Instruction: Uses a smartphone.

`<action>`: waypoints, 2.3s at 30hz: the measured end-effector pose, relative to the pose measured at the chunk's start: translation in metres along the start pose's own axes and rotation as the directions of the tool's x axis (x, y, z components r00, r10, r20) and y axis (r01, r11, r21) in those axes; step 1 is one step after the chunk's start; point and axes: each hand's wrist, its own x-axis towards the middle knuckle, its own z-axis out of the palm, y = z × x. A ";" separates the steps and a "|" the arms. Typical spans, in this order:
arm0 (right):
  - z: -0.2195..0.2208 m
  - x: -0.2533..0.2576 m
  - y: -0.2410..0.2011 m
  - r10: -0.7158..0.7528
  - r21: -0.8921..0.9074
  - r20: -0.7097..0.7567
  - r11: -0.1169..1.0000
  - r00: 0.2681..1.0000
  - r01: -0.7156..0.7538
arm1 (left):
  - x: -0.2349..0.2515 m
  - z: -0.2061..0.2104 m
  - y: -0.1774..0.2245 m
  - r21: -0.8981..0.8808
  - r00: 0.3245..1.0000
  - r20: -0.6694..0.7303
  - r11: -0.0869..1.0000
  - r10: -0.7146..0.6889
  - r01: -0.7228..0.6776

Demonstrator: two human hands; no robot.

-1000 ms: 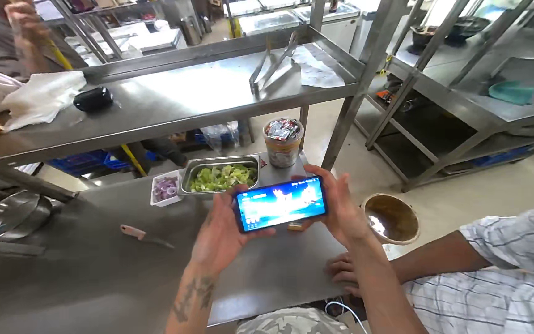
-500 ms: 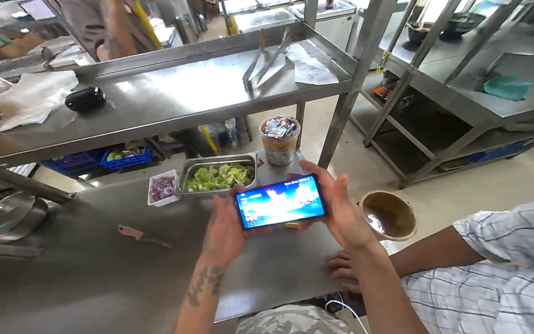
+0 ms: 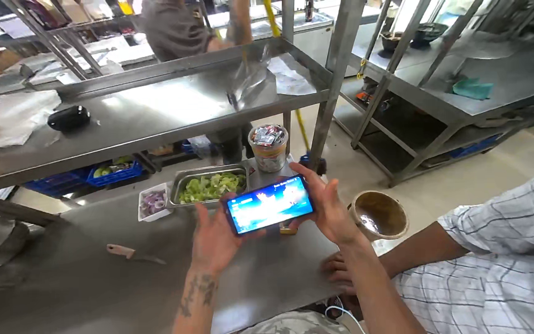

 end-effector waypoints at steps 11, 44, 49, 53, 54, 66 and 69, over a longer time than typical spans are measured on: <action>-0.014 0.001 0.029 0.037 0.098 -0.126 0.995 0.991 -0.024 | -0.008 0.027 0.014 0.025 0.988 0.155 0.999 0.019 -0.023; -0.006 0.000 0.014 0.025 0.017 -0.086 1.000 0.996 -0.024 | -0.012 0.007 0.014 -0.036 0.989 0.148 0.999 0.017 -0.012; -0.006 0.009 0.035 0.086 -0.003 -0.144 0.996 0.986 -0.088 | -0.018 0.019 0.016 -0.037 0.969 0.244 0.999 0.033 -0.024; 0.012 -0.003 0.022 0.044 -0.043 -0.157 0.998 0.987 -0.052 | -0.018 -0.004 0.019 0.015 0.993 0.115 0.999 0.032 -0.034; 0.016 -0.005 0.020 0.046 -0.053 -0.163 0.997 0.986 -0.055 | -0.018 -0.009 0.018 0.020 0.996 0.084 0.999 0.026 -0.028; 0.052 -0.009 0.030 0.030 -0.093 -0.225 0.994 0.974 -0.052 | -0.030 -0.034 0.033 0.038 0.990 0.139 0.999 0.007 -0.012; 0.050 -0.003 0.049 0.073 -0.088 -0.252 0.991 0.965 -0.097 | -0.038 -0.029 0.038 -0.003 0.980 0.199 1.000 0.011 -0.010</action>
